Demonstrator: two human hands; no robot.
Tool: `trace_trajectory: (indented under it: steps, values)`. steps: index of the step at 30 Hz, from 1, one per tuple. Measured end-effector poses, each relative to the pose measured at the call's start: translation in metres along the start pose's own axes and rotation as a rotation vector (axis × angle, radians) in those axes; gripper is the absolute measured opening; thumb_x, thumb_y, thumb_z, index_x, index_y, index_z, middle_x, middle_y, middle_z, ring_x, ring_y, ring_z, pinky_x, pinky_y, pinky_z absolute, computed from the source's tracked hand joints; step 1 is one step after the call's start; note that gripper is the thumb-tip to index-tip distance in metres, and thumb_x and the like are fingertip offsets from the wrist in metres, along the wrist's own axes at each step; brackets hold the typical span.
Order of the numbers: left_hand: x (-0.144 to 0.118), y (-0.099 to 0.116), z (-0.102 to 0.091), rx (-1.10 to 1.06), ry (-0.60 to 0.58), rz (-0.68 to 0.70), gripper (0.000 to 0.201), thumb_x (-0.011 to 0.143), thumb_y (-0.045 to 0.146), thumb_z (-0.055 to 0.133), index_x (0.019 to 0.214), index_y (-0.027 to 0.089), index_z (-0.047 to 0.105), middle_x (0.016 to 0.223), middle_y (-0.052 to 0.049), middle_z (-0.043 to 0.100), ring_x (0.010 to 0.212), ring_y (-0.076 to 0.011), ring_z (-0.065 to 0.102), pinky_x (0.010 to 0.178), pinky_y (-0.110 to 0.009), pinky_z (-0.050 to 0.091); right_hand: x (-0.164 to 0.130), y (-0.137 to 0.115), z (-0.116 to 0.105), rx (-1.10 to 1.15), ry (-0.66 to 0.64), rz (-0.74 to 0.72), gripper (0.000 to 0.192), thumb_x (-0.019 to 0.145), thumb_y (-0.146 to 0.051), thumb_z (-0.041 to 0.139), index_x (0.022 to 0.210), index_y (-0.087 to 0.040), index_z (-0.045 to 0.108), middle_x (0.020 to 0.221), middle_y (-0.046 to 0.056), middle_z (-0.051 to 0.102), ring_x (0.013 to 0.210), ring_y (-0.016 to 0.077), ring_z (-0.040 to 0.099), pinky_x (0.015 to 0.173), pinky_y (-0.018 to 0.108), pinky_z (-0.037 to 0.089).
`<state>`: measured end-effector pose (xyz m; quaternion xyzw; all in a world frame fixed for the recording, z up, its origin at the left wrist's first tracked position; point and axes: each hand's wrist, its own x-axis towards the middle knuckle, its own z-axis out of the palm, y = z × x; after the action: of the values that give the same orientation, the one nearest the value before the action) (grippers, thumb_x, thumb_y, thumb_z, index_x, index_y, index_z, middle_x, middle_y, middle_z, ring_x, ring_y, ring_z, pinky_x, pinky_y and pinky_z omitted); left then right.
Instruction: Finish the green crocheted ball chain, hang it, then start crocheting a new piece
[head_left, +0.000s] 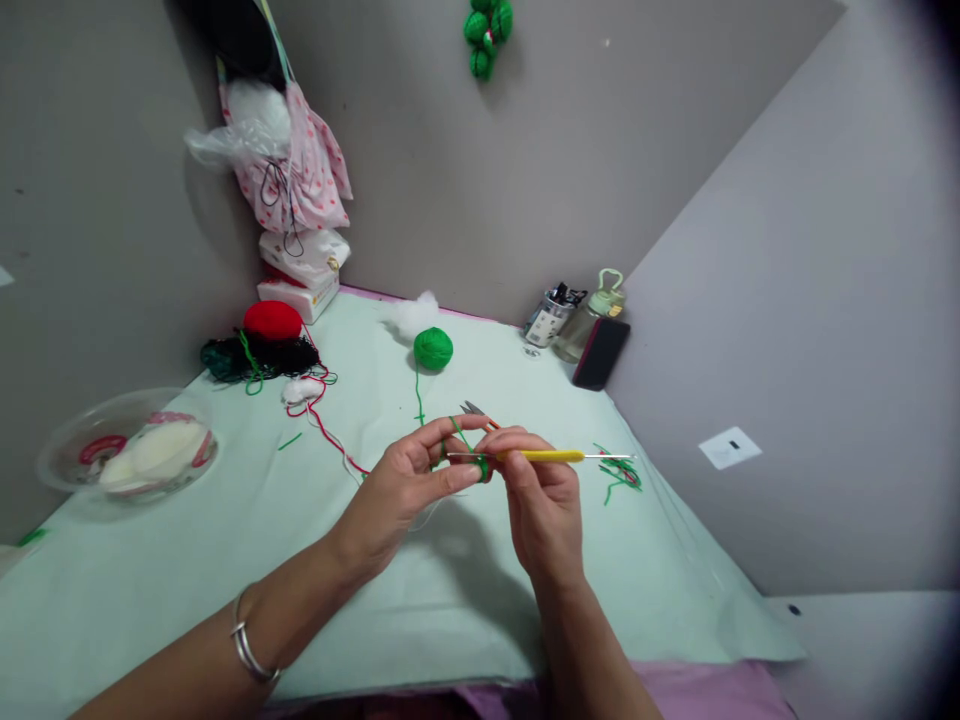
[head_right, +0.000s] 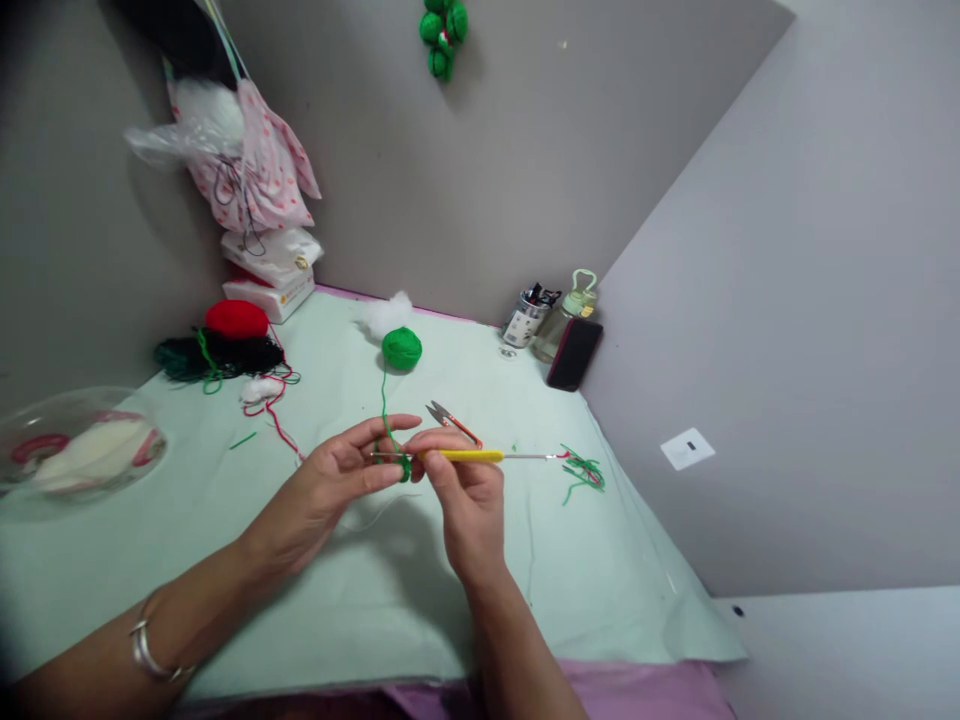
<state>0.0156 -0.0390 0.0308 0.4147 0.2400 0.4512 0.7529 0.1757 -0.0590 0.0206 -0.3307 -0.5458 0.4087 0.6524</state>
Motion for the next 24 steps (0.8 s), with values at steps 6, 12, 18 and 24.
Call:
trace_trajectory:
  steps: [6,12,18,24]
  values:
    - [-0.0019,0.0017,0.0031,-0.071,0.002,-0.014,0.054,0.08,0.019,0.081,0.132,0.024,0.065,0.085,0.002,0.065,0.089,-0.0144,0.063,0.088,-0.029,0.046,-0.0026,0.0023,-0.0009,-0.046,0.007,-0.003,0.014,0.098,-0.028,0.063,0.098,-0.024,0.077,0.094,0.004,0.068,0.079,0.0149,0.062,0.073,0.031,0.052]
    - [0.0015,0.0,0.0005,0.001,0.026,0.006,0.043,0.08,0.021,0.083,0.121,0.023,0.072,0.079,0.003,0.062,0.074,-0.0087,0.054,0.069,-0.021,0.042,-0.0024,-0.0025,0.0041,-0.256,0.067,-0.142,0.013,0.094,-0.021,0.067,0.097,-0.027,0.078,0.091,0.003,0.074,0.09,0.0186,0.066,0.078,0.033,0.053]
    - [0.003,-0.0023,0.0033,0.015,0.032,0.01,0.045,0.079,0.022,0.083,0.122,0.021,0.069,0.079,0.004,0.062,0.065,-0.0073,0.052,0.065,-0.023,0.044,-0.0021,-0.0003,0.0001,-0.234,0.067,-0.105,0.013,0.095,-0.022,0.067,0.097,-0.028,0.078,0.096,0.003,0.075,0.095,0.0194,0.067,0.089,0.037,0.052]
    - [0.002,0.0,0.0024,0.059,0.074,-0.018,0.078,0.078,0.024,0.084,0.148,0.024,0.049,0.082,0.002,0.063,0.064,-0.0084,0.05,0.051,-0.02,0.035,-0.0037,-0.0028,0.0026,-0.157,0.01,-0.082,0.014,0.095,-0.021,0.067,0.098,-0.027,0.078,0.095,0.004,0.073,0.092,0.0185,0.066,0.077,0.032,0.054]
